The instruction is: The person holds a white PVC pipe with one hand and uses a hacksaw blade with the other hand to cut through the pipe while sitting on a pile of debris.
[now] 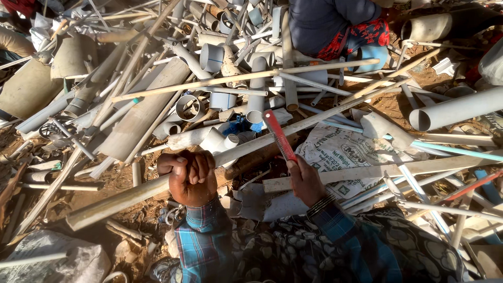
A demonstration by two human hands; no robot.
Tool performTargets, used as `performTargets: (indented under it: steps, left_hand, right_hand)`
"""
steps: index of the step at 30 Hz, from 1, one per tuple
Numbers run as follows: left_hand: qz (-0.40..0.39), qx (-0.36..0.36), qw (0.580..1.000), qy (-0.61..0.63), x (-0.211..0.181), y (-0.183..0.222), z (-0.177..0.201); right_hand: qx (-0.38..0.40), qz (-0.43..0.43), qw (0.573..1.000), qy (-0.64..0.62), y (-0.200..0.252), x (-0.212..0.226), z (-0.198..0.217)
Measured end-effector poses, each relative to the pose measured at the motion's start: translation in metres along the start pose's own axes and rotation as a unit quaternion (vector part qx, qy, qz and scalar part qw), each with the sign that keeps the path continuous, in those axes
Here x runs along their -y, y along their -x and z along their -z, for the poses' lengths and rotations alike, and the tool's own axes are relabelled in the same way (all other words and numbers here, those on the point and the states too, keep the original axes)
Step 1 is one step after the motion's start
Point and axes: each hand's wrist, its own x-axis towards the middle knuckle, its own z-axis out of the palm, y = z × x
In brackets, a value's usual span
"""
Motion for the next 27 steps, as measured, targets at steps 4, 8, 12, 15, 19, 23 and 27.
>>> performTargets:
  steps: [4,8,12,15,19,23,27]
  left_hand:
    - [0.003,-0.005,1.0,-0.02,0.003,0.0,0.004]
    - [-0.022,0.058,0.998,-0.012,0.002,-0.003,0.005]
    - [-0.02,0.104,0.994,0.012,-0.001,-0.004,0.005]
    - [-0.031,0.136,0.99,0.015,0.001,-0.004,0.002]
    - [-0.024,0.23,0.972,0.038,-0.015,-0.009,-0.002]
    - [0.001,0.244,0.97,0.013,-0.047,-0.02,0.001]
    - [0.005,0.064,0.998,0.013,-0.024,-0.008,-0.015]
  right_hand:
    - [-0.066,-0.127,0.988,-0.064,-0.029,-0.013,0.043]
    - [0.008,0.0,1.0,-0.02,0.008,-0.002,0.002]
    - [-0.072,-0.098,0.991,-0.063,-0.017,-0.012,0.034]
    - [-0.114,-0.159,0.976,-0.099,-0.028,-0.016,0.057]
    - [-0.072,-0.105,0.977,-0.173,0.007,-0.009,0.028]
    - [-0.043,-0.089,0.991,-0.095,0.017,0.005,0.044]
    - [-0.099,-0.055,0.993,-0.008,0.012,0.018,0.049]
